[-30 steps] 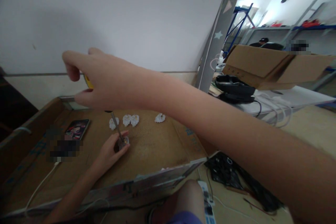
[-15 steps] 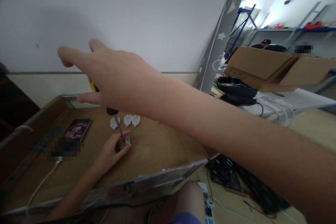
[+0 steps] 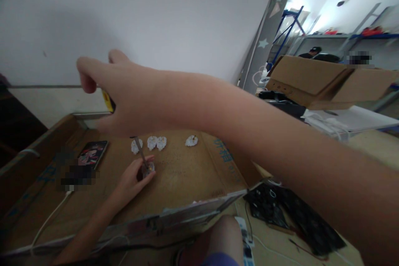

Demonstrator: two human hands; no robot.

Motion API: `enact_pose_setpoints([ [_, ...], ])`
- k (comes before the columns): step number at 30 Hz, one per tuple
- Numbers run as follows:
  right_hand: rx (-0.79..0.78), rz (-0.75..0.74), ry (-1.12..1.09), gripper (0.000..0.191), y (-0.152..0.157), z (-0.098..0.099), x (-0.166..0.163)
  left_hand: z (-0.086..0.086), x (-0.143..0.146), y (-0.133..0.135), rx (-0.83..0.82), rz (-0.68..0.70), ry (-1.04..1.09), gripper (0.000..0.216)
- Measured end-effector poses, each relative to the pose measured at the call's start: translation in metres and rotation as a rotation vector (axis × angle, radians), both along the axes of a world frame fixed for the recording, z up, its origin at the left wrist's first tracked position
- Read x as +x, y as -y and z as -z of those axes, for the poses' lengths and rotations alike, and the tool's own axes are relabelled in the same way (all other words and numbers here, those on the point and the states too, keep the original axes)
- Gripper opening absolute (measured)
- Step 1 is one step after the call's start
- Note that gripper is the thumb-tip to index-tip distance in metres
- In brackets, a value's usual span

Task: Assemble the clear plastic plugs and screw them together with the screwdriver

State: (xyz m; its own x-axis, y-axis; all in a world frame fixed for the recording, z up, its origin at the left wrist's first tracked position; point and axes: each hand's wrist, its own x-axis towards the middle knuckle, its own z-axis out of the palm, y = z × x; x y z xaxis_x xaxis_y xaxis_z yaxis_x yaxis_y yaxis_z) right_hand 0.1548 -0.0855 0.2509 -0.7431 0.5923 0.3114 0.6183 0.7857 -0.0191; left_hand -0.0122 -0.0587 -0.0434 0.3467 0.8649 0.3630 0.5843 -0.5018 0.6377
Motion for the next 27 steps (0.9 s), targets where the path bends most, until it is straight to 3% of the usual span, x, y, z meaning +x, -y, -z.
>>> enact_pose_setpoints([
  [5, 0.063, -0.009, 0.002, 0.014, 0.0008, 0.0001, -0.0015, -0.0017, 0.0006, -0.0002, 0.0, -0.009, -0.002, 0.038],
  [10, -0.074, 0.025, 0.021, 0.035, 0.0031, 0.0016, -0.0027, 0.0006, -0.0001, -0.0011, 0.007, 0.006, 0.011, 0.039],
  [14, 0.053, 0.071, 0.022, 0.031, 0.0025, 0.0035, -0.0006, 0.001, -0.0002, -0.0012, 0.003, 0.006, 0.003, 0.039],
  [18, -0.067, -0.014, 0.014, 0.035, 0.0005, 0.0026, 0.0014, -0.0006, 0.0004, -0.0009, 0.01, 0.01, 0.009, 0.038],
  [22, 0.019, 0.008, 0.037, 0.024, 0.0004, -0.0004, 0.0012, -0.0004, 0.0001, -0.0009, -0.001, 0.002, 0.007, 0.038],
  [27, -0.086, 0.053, 0.068, 0.042, 0.0027, -0.0031, 0.0027, -0.0002, 0.0, -0.0007, -0.006, 0.005, 0.013, 0.038],
])
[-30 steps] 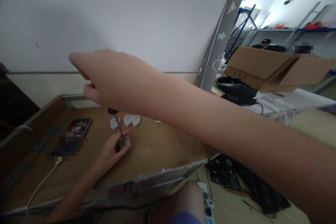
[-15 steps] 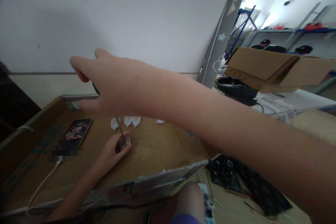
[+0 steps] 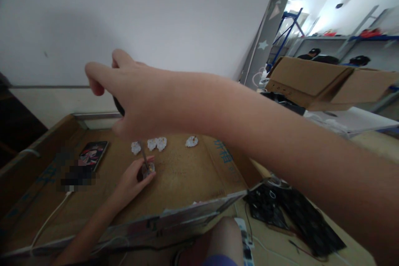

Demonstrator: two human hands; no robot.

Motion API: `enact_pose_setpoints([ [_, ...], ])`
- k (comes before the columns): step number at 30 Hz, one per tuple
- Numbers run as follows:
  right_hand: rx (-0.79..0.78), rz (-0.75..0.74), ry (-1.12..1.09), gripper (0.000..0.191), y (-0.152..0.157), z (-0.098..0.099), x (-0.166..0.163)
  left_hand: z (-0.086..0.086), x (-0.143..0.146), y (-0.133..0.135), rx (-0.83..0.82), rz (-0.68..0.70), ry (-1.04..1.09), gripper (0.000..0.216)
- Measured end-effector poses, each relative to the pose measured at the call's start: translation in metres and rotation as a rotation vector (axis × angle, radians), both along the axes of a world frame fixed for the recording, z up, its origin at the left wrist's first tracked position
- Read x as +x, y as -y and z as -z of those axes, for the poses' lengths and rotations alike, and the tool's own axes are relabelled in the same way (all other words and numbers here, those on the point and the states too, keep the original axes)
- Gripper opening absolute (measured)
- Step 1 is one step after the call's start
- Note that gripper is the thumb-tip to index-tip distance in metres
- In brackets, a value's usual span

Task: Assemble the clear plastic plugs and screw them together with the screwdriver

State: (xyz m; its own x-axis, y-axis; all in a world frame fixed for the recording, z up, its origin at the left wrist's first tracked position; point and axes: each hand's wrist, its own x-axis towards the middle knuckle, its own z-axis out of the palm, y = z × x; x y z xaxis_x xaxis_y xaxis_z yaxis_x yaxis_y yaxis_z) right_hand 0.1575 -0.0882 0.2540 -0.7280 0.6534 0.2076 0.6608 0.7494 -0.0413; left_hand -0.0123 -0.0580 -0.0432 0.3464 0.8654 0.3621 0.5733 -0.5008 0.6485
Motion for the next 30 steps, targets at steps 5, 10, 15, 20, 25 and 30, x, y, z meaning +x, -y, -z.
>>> enact_pose_setpoints([
  [5, 0.126, -0.002, -0.012, 0.027, -0.0004, 0.0023, -0.0016, -0.0004, 0.0003, 0.0002, -0.009, -0.001, 0.012, 0.038],
  [10, 0.026, 0.005, -0.042, 0.044, 0.0029, 0.0029, -0.005, 0.0006, -0.0007, 0.0002, -0.008, -0.001, 0.011, 0.038],
  [15, 0.134, 0.012, -0.033, 0.034, 0.0029, 0.0044, -0.0075, 0.0005, -0.0006, 0.0007, -0.013, -0.007, 0.014, 0.039],
  [20, 0.073, -0.024, -0.036, 0.036, 0.0035, 0.0037, -0.0045, -0.001, -0.0001, 0.001, -0.007, -0.011, 0.024, 0.039],
  [25, 0.144, 0.016, -0.02, 0.032, 0.0045, 0.0039, -0.0049, -0.0005, -0.0002, 0.0009, -0.011, -0.011, 0.021, 0.038],
  [30, 0.165, 0.064, 0.001, 0.035, 0.0027, 0.0069, -0.0045, -0.0012, -0.0002, 0.0018, -0.008, -0.008, 0.021, 0.039],
])
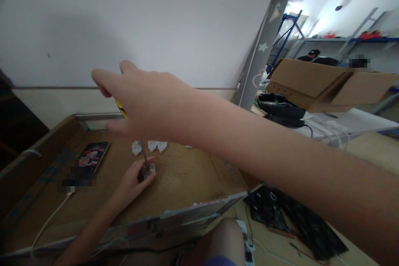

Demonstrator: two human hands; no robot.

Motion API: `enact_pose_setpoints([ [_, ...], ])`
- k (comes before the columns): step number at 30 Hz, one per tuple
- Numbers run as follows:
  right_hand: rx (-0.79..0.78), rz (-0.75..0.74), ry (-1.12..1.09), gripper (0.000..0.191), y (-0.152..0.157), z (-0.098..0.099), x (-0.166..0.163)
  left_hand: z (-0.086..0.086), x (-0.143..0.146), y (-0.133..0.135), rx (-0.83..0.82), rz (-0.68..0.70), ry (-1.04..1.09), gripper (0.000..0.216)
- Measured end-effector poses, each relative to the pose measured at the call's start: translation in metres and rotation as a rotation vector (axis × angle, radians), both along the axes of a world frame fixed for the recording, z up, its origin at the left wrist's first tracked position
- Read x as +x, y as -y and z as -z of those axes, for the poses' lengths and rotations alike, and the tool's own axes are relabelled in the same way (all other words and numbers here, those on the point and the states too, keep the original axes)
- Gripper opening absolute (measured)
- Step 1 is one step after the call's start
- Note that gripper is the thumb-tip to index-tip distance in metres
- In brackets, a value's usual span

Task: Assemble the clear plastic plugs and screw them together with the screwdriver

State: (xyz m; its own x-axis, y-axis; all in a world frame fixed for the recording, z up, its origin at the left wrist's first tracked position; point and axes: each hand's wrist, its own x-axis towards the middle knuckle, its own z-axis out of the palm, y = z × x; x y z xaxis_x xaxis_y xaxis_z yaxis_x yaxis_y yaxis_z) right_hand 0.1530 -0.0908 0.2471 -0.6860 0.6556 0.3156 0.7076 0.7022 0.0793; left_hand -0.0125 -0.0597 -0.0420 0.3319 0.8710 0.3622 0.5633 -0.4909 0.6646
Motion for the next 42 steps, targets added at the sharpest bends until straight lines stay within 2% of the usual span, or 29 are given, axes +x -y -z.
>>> enact_pose_setpoints([
  [5, 0.004, -0.066, -0.014, 0.023, 0.0, 0.003, -0.002, -0.001, 0.001, 0.0, 0.002, -0.001, 0.014, 0.039],
  [19, 0.039, -0.084, -0.063, 0.029, 0.006, -0.003, 0.002, -0.002, 0.001, 0.001, 0.001, -0.011, 0.023, 0.038],
  [25, 0.115, -0.114, -0.086, 0.027, 0.007, -0.011, 0.007, -0.006, -0.002, 0.002, 0.134, -0.082, 0.035, 0.035],
  [30, 0.153, -0.094, -0.092, 0.028, 0.013, -0.017, 0.011, -0.007, -0.004, 0.002, 0.107, -0.13, -0.031, 0.036],
  [37, 0.098, -0.091, -0.104, 0.03, 0.011, -0.002, 0.006, -0.007, -0.003, 0.002, 0.005, -0.103, -0.076, 0.046],
  [42, 0.071, -0.078, -0.077, 0.032, 0.008, 0.004, 0.004, -0.007, -0.003, 0.001, 0.004, -0.06, -0.056, 0.046],
])
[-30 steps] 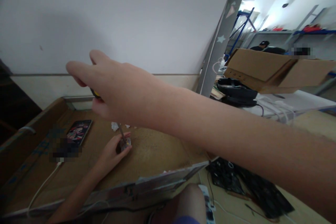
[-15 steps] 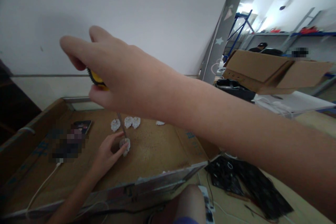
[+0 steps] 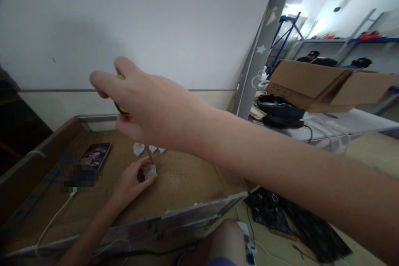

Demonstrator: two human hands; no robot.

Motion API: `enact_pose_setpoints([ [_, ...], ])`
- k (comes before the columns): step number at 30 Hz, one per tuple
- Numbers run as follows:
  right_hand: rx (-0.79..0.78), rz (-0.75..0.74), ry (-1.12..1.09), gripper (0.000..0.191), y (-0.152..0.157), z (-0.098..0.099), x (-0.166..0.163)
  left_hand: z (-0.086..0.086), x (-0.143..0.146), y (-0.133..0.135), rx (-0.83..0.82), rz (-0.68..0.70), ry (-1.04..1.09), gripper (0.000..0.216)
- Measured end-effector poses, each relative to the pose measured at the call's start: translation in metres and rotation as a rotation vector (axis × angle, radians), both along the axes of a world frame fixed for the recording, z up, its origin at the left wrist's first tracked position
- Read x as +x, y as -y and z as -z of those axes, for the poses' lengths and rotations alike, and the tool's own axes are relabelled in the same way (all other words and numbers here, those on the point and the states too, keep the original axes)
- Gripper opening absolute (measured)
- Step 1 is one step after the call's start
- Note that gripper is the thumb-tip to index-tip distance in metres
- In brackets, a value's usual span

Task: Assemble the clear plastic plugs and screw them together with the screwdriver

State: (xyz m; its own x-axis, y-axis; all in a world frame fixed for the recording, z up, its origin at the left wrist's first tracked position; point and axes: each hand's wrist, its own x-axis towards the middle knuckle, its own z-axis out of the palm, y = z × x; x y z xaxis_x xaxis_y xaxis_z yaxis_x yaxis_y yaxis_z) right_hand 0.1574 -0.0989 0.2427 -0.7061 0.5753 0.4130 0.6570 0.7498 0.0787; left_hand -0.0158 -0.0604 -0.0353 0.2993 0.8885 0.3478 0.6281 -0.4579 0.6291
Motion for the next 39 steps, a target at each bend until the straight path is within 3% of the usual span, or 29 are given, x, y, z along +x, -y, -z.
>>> enact_pose_setpoints([
  [6, 0.016, -0.039, -0.058, 0.032, 0.001, -0.002, 0.001, 0.001, 0.0, 0.0, -0.01, -0.011, 0.008, 0.045],
  [17, 0.043, -0.054, -0.023, 0.029, -0.008, 0.013, -0.001, 0.004, 0.0, -0.001, 0.004, 0.003, 0.022, 0.046],
  [39, 0.078, -0.056, -0.017, 0.029, -0.005, 0.014, -0.004, 0.005, -0.001, -0.002, 0.0, 0.013, 0.042, 0.047],
])
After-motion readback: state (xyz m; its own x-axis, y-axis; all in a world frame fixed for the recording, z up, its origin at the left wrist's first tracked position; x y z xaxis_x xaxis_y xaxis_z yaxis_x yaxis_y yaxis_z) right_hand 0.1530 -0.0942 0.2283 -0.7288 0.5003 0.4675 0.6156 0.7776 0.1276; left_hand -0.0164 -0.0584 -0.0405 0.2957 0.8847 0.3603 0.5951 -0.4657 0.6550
